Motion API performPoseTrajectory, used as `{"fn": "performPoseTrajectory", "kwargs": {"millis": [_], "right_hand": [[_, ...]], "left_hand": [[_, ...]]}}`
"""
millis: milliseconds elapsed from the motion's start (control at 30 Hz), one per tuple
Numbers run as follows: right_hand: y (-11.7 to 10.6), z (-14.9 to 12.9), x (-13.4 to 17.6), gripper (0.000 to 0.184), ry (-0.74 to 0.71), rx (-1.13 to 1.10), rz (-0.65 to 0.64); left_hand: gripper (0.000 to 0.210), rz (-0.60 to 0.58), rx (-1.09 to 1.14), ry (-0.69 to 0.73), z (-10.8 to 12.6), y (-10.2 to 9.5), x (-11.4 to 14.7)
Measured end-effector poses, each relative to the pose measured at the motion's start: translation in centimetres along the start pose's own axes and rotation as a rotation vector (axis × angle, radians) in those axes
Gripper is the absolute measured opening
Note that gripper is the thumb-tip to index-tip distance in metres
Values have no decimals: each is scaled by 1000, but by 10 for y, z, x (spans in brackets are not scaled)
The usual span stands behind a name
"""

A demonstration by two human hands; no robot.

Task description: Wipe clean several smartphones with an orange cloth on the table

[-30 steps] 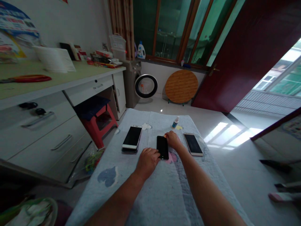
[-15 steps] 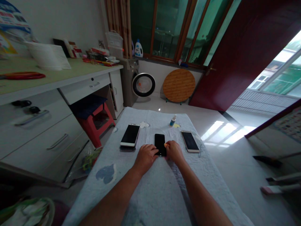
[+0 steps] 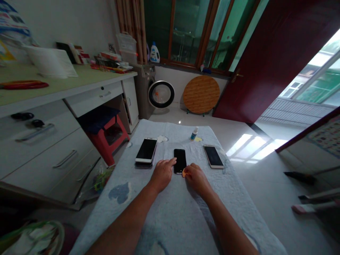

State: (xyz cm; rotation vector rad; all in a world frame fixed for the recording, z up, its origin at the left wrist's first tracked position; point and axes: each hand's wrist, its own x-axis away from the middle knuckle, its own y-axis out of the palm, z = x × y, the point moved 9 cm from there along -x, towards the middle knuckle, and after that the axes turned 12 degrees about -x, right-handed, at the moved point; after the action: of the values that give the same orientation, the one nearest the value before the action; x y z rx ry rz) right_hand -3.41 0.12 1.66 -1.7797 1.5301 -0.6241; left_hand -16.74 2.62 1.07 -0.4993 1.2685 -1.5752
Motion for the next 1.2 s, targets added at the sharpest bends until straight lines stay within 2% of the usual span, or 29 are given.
{"fn": "performPoseTrajectory", "kwargs": {"millis": [367,600,800,967,1067,1200], "right_hand": [[32,-36,-13,19,-62,276,-80],[47,-52,-23,19,-169,288,-124],[30,-33,-27,21,-94,187,-61],[15,-11,-44,21,-22,134,-19],[13,-1,-62,22,4,136,-18],[9,10,-87,23,45,176,1]], "left_hand": [[77,-24,0,-2,-3,6,1],[71,-33,6,-5,-1,4,-1],[86,-39,28,-7,0,3,1],[94,-6,15,33,3,3,4],[87,-1,-21,38,2,5,3],[61,-51,-84,26,3,5,-1]]}}
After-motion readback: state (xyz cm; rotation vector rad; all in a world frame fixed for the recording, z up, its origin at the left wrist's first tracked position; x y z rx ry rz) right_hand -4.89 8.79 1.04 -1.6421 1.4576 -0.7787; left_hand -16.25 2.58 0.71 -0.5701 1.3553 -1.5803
